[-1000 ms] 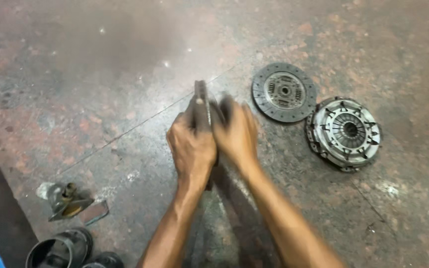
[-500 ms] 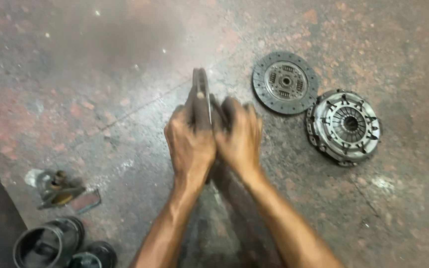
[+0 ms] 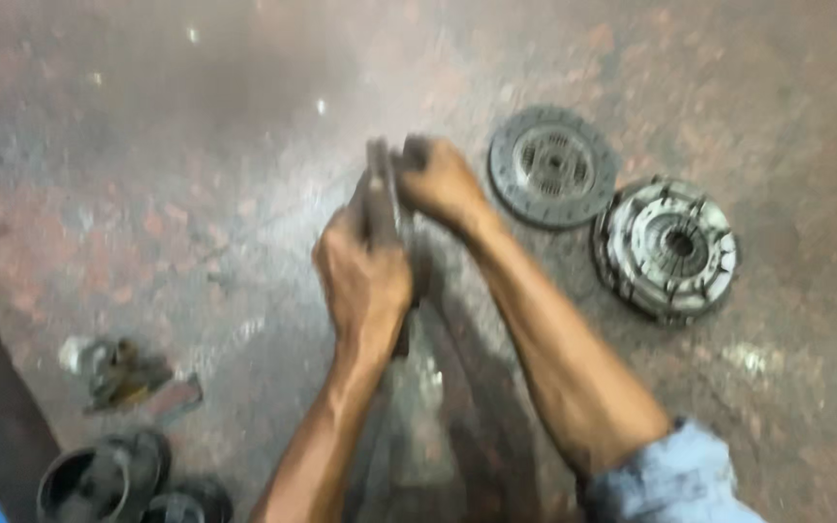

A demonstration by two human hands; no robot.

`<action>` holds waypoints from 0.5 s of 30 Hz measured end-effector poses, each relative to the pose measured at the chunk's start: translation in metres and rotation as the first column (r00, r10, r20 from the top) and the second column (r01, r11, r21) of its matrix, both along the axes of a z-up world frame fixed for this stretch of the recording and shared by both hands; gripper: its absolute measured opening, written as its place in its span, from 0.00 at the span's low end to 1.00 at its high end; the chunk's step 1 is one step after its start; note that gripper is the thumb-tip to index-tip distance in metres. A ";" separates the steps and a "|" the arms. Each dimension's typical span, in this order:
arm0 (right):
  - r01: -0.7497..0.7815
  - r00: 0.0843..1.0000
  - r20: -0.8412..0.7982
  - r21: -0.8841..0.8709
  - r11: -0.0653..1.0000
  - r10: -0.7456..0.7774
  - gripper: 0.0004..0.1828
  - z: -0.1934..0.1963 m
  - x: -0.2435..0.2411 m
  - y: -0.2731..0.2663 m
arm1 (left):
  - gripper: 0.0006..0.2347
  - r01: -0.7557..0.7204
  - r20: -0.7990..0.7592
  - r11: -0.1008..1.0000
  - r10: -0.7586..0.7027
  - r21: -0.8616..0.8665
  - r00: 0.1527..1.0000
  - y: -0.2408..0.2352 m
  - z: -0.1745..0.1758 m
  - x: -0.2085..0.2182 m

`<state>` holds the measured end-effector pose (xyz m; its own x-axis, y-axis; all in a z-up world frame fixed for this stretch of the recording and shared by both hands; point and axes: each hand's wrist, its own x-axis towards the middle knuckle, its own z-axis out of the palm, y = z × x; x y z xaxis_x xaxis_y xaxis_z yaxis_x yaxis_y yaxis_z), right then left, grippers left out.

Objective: The person scrubs a metal clutch plate with a sanding block on a concrete floor. Two other clutch components lie nearby. The person repeatedly rubs the surface of the plate to remove grime.

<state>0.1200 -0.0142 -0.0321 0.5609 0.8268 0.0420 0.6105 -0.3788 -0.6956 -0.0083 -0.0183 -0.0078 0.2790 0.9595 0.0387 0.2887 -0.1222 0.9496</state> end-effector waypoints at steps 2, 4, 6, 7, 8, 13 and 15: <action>0.037 0.997 0.060 0.179 0.983 -0.048 0.14 0.001 -0.005 0.003 | 0.16 -0.004 0.012 0.998 0.005 -0.058 1.000 0.004 0.010 -0.003; 0.066 0.984 0.133 0.333 0.941 -0.116 0.12 -0.014 -0.052 -0.058 | 0.18 0.004 0.037 0.999 -0.002 -0.045 0.999 0.003 0.010 -0.006; 0.077 0.973 0.178 0.346 0.935 -0.146 0.12 -0.014 -0.054 -0.070 | 0.16 0.014 0.046 0.999 -0.012 -0.044 0.999 0.002 0.007 0.002; 0.099 0.978 0.142 0.326 0.940 -0.153 0.13 -0.012 -0.048 -0.059 | 0.16 0.014 0.015 0.999 -0.013 -0.051 1.000 0.001 0.008 0.000; 0.121 0.981 0.107 0.305 0.945 -0.160 0.14 -0.011 -0.040 -0.045 | 0.18 0.014 -0.017 0.998 -0.015 -0.057 1.000 0.001 0.007 -0.003; -0.156 0.919 -0.383 -0.130 0.979 0.095 0.27 -0.001 0.025 0.015 | 0.19 0.126 0.021 0.937 -0.140 0.327 0.990 0.001 -0.005 -0.019; -0.253 0.899 -0.404 -0.160 0.954 0.171 0.28 -0.009 0.044 0.014 | 0.21 0.187 0.034 0.909 -0.215 0.373 0.976 -0.016 -0.018 -0.033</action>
<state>0.1641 0.0001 -0.0411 0.3098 0.8949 -0.3212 0.3960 -0.4285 -0.8122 -0.0408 -0.0339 -0.0258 0.4478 0.7981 0.4032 0.1538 -0.5130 0.8445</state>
